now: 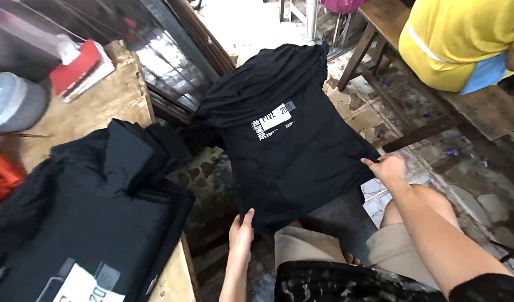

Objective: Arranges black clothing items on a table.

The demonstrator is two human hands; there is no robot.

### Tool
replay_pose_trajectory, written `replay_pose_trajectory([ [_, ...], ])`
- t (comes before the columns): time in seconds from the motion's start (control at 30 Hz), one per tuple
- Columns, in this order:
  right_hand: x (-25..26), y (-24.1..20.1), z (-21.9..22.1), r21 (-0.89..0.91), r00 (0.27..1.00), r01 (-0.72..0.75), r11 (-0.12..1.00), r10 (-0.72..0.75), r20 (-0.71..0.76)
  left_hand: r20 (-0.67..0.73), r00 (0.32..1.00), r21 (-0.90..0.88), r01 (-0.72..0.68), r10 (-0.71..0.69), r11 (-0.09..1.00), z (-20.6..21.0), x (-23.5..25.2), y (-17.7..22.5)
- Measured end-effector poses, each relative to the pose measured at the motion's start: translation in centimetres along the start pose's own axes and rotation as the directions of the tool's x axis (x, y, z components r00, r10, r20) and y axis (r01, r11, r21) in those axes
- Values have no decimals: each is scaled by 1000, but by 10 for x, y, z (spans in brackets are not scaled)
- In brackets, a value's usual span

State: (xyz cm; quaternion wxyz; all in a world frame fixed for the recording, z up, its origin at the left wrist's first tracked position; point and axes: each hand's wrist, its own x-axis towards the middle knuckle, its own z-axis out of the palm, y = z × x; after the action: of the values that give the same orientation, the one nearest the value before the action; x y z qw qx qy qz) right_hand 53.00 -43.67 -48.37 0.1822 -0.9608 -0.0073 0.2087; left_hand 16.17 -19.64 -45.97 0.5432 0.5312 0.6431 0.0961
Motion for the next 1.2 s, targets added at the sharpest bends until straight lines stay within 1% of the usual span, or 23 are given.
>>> replay_pose_trajectory([
  [0.07,-1,-3,-3,0,1000,-11,1000,11,19,-38,999,210,18,-10,978,0,5,-1],
  [0.13,-8,-8,-7,-2,1000,1,1000,-1,-12,-62,996,405,-27,57,914,-3,6,3],
  [0.2,-13,-10,-12,-17,991,85,996,-86,-104,-15,988,574,-118,155,811,-7,2,8],
  [0.27,-17,-11,-23,36,966,180,983,-170,-196,34,979,685,-169,201,709,-10,-3,15],
  [0.33,-18,-15,-38,135,940,241,961,-197,-279,96,975,717,-208,202,665,-13,-14,31],
  [0.37,-18,-19,-48,178,926,279,944,-214,-311,127,962,664,-264,243,699,-15,-21,42],
  [0.4,-17,-25,-58,214,911,322,922,-240,-337,141,934,525,-352,329,775,-18,-28,52],
  [0.43,-15,-32,-66,240,898,358,903,-262,-353,132,903,300,-428,408,852,-20,-32,59],
  [0.47,-13,-38,-73,268,891,382,884,-275,-361,89,883,31,-465,461,885,-17,-31,64],
  [0.5,-10,-42,-77,295,887,397,869,-282,-366,19,883,-153,-462,470,874,-9,-27,65],
  [0.53,-5,-45,-81,314,889,402,860,-285,-359,-64,899,-142,-437,433,888,3,-20,60],
  [0.57,1,-46,-85,328,898,394,859,-282,-339,-109,918,45,-378,381,925,16,-10,47],
  [0.63,7,-47,-90,316,921,360,878,-280,-272,-61,966,461,-197,252,865,43,14,5],
  [0.67,8,-49,-91,284,938,325,902,-270,-216,-54,989,524,-92,140,847,57,22,-15],
  [0.7,10,-50,-92,234,956,280,931,-250,-150,-62,998,466,3,29,885,67,26,-30],
  [0.77,12,-47,-88,100,989,140,985,-144,32,-30,991,28,130,-129,991,71,26,-44],
  [0.83,15,-34,-81,99,979,51,994,-70,193,103,963,-326,269,-248,906,52,21,-34],
  [0.9,18,-15,-72,286,986,83,955,-120,115,329,909,-460,391,-256,797,14,20,-16],
  [0.93,18,-9,-65,324,992,108,940,-126,33,365,908,-495,376,-205,784,-5,20,-8],
  [1.0,8,-4,-47,259,995,99,961,-96,-23,296,950,-524,247,-97,815,-33,16,7],
  [1.1,-3,-2,-22,38,998,-16,999,13,58,135,991,-360,62,-14,931,-24,8,23],
  [1.17,-6,-9,-23,3,999,-39,999,38,32,95,994,-26,-58,60,998,-5,7,21],
  [1.2,-8,-11,-27,25,1000,-21,999,21,-4,100,991,204,-109,90,973,2,9,20],
])
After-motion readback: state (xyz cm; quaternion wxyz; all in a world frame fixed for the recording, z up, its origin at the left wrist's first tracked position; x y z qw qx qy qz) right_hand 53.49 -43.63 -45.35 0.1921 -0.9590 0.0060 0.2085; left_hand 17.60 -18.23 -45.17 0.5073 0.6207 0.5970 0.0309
